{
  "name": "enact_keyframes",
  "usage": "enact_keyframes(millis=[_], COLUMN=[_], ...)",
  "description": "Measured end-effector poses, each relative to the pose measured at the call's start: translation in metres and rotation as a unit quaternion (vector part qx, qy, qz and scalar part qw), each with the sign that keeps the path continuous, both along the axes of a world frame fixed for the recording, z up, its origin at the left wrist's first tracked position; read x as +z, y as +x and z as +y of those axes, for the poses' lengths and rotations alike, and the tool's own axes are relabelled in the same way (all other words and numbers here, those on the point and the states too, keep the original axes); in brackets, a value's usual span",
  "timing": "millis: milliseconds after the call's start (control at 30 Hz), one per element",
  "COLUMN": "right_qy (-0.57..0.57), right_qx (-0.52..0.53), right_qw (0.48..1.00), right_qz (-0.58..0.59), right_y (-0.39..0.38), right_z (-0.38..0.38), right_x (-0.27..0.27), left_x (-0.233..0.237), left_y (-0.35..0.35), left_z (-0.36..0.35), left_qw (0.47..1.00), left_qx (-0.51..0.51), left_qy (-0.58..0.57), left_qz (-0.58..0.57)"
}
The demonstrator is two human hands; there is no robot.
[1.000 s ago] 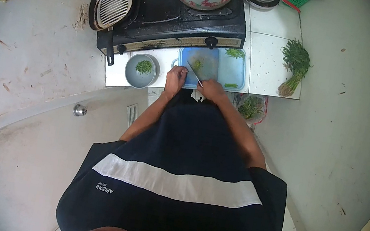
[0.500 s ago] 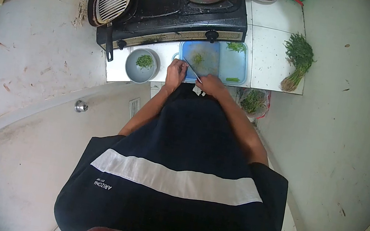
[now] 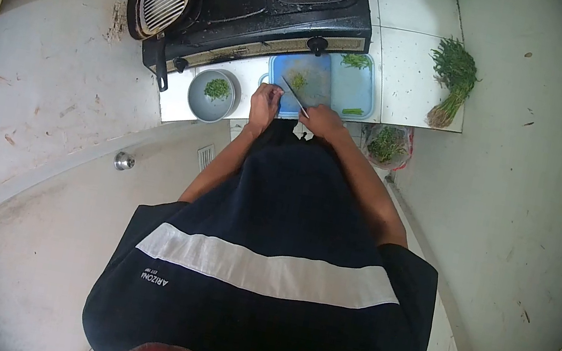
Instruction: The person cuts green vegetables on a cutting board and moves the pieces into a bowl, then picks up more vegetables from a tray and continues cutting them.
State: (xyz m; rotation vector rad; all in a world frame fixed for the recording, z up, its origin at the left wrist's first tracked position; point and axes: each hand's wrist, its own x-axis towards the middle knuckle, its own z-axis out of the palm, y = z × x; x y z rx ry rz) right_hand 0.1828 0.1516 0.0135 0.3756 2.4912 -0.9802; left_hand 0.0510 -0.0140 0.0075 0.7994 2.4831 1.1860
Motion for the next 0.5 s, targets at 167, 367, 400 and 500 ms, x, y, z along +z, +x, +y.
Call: enact_keyframes(millis=[167, 367, 400, 500], right_qy=[-0.036, -0.03, -0.028, -0.025], right_qx=[0.027, 0.031, 0.031, 0.033], right_qw=[0.999, 0.999, 0.999, 0.999], right_qz=[0.003, 0.01, 0.006, -0.003], right_y=[0.001, 0.0011, 0.0006, -0.0004], right_z=[0.0009, -0.0012, -0.0013, -0.0019], right_x=[0.0034, -0.0009, -0.0013, -0.0012], left_x=[0.0028, 0.0, 0.0025, 0.0054], left_y=[-0.0001, 0.0007, 0.001, 0.0016], left_z=[0.001, -0.0021, -0.0016, -0.0017], left_qw=[1.0, 0.999, 1.0, 1.0], left_qx=[-0.002, 0.009, 0.009, 0.013], left_qy=[-0.003, 0.019, 0.018, 0.001], left_qz=[0.018, 0.024, 0.02, -0.002])
